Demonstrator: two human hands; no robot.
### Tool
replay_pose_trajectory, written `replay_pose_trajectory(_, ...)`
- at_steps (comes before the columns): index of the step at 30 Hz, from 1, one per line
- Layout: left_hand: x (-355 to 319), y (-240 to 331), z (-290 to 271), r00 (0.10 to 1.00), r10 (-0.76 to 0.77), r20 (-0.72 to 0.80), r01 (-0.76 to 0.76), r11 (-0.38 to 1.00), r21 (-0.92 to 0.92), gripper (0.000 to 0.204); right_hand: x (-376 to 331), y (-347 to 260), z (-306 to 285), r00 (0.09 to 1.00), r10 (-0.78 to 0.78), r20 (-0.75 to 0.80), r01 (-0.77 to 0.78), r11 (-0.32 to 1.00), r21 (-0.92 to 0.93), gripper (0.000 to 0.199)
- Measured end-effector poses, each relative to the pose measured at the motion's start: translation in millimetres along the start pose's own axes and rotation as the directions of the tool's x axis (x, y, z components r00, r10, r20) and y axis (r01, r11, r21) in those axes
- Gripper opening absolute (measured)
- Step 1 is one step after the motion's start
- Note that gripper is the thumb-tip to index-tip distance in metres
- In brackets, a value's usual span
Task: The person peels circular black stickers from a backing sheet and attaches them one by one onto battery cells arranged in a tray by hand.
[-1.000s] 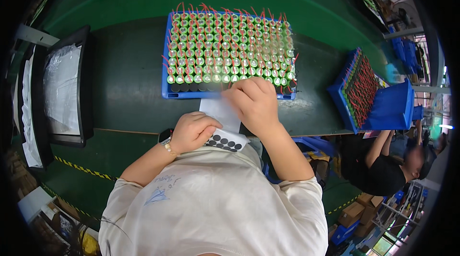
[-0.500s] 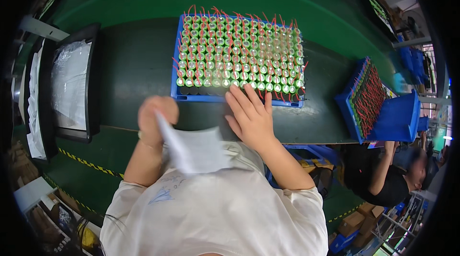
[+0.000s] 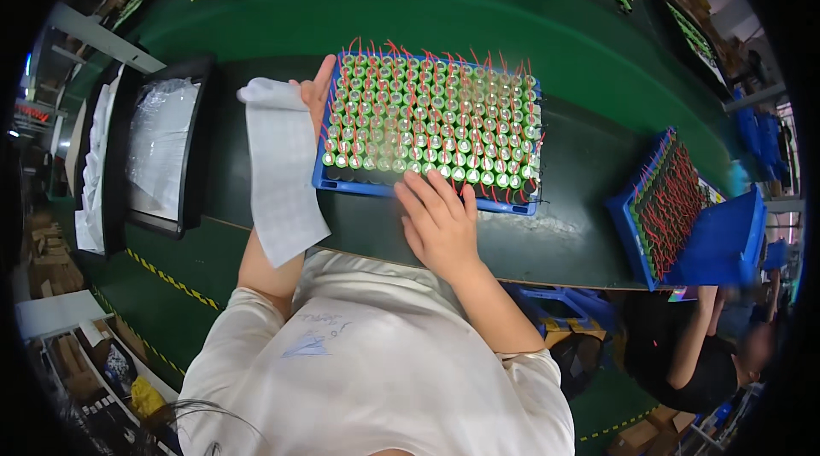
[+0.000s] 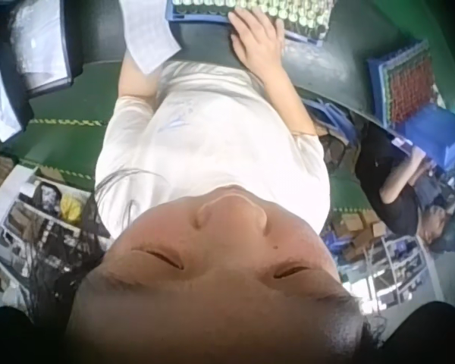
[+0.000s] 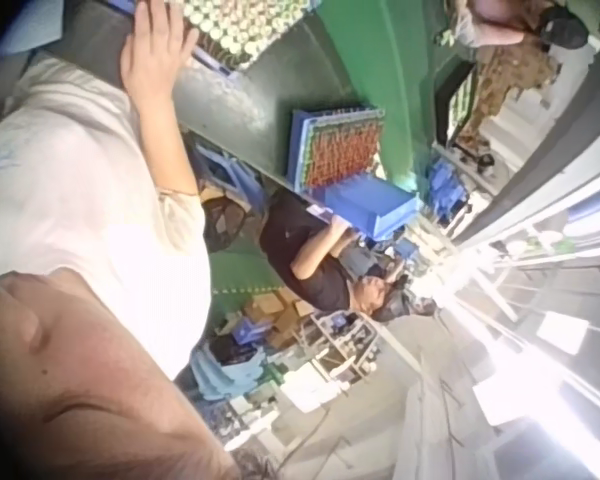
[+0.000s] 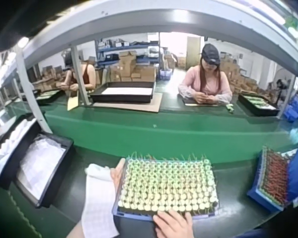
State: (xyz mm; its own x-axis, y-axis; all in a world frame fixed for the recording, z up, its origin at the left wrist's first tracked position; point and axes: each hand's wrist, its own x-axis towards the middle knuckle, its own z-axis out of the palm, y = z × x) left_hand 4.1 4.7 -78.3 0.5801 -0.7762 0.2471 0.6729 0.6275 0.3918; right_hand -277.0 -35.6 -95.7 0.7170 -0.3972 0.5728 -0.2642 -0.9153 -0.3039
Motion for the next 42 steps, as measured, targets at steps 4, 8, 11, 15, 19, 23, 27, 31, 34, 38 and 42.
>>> replay_pose_trajectory(4,-2,1,12,0.991,-0.063,0.122,0.014,0.930,0.367,0.037,4,-2,-2,0.999,0.040,-0.003,-0.039,0.998,0.039,0.051)
replay_pose_trajectory(8,-12,-5,23,0.995,-0.084,0.052,0.057,0.918,0.393,0.041,20,-17,-10,0.985,0.145,-0.093,-0.143,0.989,0.032,0.036)
replay_pose_trajectory(11,-2,-7,10,0.992,-0.117,0.043,0.093,0.925,0.369,0.044,38,-30,-25,0.970,0.238,-0.050,-0.239,0.971,-0.011,0.029)
replay_pose_trajectory(15,6,-4,7,0.977,-0.208,0.042,0.192,0.950,0.245,0.043,67,-45,-46,0.972,0.207,-0.116,-0.213,0.976,-0.044,0.018)
replay_pose_trajectory(19,9,4,-18,0.962,-0.189,0.195,0.134,0.956,0.261,0.027,106,-40,-48,0.991,0.135,0.025,-0.135,0.991,-0.002,0.021)
replay_pose_trajectory(23,-4,29,-36,0.926,-0.338,-0.170,0.373,0.892,0.254,0.048,124,-34,-25,0.966,0.160,0.201,-0.162,0.987,-0.004,0.021)
replay_pose_trajectory(27,-26,70,-46,0.907,-0.345,-0.241,0.394,0.898,0.197,0.025,124,-35,-26,0.944,0.217,0.247,-0.216,0.976,-0.032,0.023)
replay_pose_trajectory(31,-34,98,-45,0.899,-0.366,-0.240,0.387,0.921,0.044,0.030,126,-31,-32,0.958,0.198,0.208,-0.193,0.980,-0.046,0.014)
replay_pose_trajectory(34,-33,99,-46,0.863,-0.416,-0.287,0.429,0.903,-0.016,0.031,122,-32,-37,0.962,0.206,0.180,-0.208,0.978,-0.008,0.011)
replay_pose_trajectory(38,-28,91,-41,0.855,-0.474,-0.208,0.461,0.880,-0.112,0.034,103,-44,-42,0.933,0.299,0.198,-0.320,0.943,0.086,0.011)
replay_pose_trajectory(42,-24,78,-32,0.843,-0.474,-0.256,0.461,0.880,-0.112,0.038,88,-52,-35,0.944,0.273,0.185,-0.277,0.961,-0.003,0.011)
